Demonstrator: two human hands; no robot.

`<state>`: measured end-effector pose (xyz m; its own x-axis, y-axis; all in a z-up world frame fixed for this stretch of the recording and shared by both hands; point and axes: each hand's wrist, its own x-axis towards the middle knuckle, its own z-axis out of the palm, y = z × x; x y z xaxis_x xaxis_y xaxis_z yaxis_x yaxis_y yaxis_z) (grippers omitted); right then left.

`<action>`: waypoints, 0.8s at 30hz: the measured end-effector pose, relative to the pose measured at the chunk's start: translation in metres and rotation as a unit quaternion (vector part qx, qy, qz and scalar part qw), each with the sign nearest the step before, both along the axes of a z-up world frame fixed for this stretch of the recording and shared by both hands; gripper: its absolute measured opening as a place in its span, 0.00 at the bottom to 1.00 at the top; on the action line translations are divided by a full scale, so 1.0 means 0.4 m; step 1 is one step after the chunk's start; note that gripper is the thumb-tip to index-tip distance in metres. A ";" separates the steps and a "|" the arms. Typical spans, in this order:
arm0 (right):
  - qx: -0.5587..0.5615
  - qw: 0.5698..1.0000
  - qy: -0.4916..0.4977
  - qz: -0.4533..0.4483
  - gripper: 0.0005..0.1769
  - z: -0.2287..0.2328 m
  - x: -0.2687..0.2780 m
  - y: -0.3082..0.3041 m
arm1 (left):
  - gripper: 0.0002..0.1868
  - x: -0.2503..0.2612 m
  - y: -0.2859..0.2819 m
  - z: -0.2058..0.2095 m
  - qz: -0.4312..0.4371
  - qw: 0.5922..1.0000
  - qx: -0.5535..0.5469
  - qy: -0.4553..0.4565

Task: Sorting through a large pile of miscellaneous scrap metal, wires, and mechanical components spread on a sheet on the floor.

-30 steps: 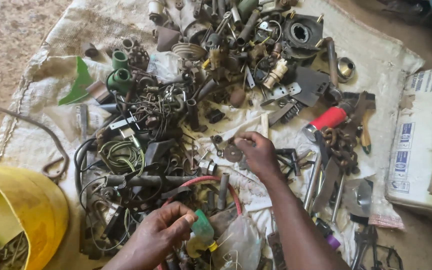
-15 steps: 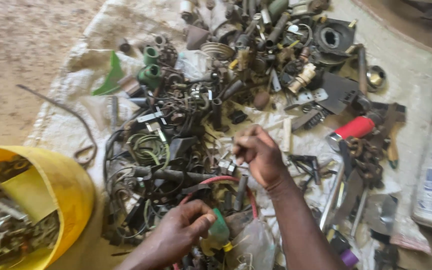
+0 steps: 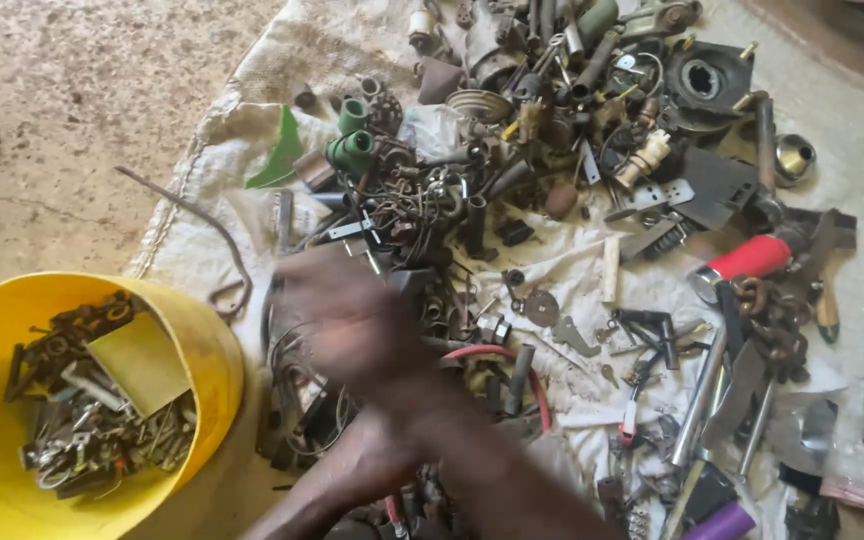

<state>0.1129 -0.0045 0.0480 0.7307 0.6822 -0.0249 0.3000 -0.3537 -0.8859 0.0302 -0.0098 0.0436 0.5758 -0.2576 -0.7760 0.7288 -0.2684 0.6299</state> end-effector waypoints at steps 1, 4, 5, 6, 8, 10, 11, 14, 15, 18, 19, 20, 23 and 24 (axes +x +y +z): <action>-0.076 0.994 -0.018 -0.070 0.24 -0.050 0.038 -0.087 | 0.10 -0.006 0.025 0.029 0.011 1.000 -0.011 0.024; -0.239 0.944 -0.057 -0.219 0.22 -0.142 0.093 -0.380 | 0.10 -0.030 0.091 0.091 0.018 0.996 -0.047 0.069; -0.258 0.952 -0.013 -0.162 0.25 -0.175 0.104 -0.433 | 0.10 -0.029 0.086 0.086 0.001 0.998 -0.025 0.050; -0.273 0.956 0.031 -0.104 0.27 -0.209 0.119 -0.486 | 0.10 -0.026 0.080 0.079 -0.013 0.999 -0.002 0.031; -0.331 0.943 -0.030 -0.018 0.23 -0.251 0.130 -0.531 | 0.11 -0.028 0.057 0.062 -0.049 0.999 -0.002 -0.007; -0.382 0.917 -0.086 0.072 0.21 -0.241 0.131 -0.532 | 0.11 -0.029 0.044 0.052 -0.083 0.996 0.000 -0.040; -0.383 0.916 -0.077 0.094 0.13 -0.209 0.123 -0.517 | 0.12 -0.029 0.038 0.049 -0.093 0.994 0.005 -0.065; -0.362 0.921 -0.091 0.113 0.10 -0.199 0.116 -0.541 | 0.11 -0.007 0.018 0.055 -0.098 0.990 0.033 -0.100; -0.334 0.929 -0.108 0.115 0.11 -0.214 0.107 -0.555 | 0.11 -0.005 0.015 0.059 -0.093 0.989 0.061 -0.101; -0.466 0.884 0.030 0.030 0.11 -0.162 0.093 -0.547 | 0.15 0.006 0.008 0.045 -0.055 0.984 0.095 -0.142; -0.465 0.884 0.028 0.034 0.11 -0.189 0.088 -0.569 | 0.15 0.010 0.004 0.031 -0.051 0.984 0.097 -0.141; -0.434 0.900 0.021 0.027 0.14 -0.215 0.077 -0.596 | 0.13 0.011 -0.004 0.018 -0.050 0.974 0.108 -0.190; -0.370 0.928 -0.041 0.027 0.11 -0.225 0.063 -0.617 | 0.12 0.015 -0.028 -0.004 -0.055 0.956 0.145 -0.248; -0.338 0.934 -0.109 0.027 0.05 -0.211 0.079 -0.624 | 0.14 0.036 -0.042 -0.011 -0.060 0.946 0.168 -0.271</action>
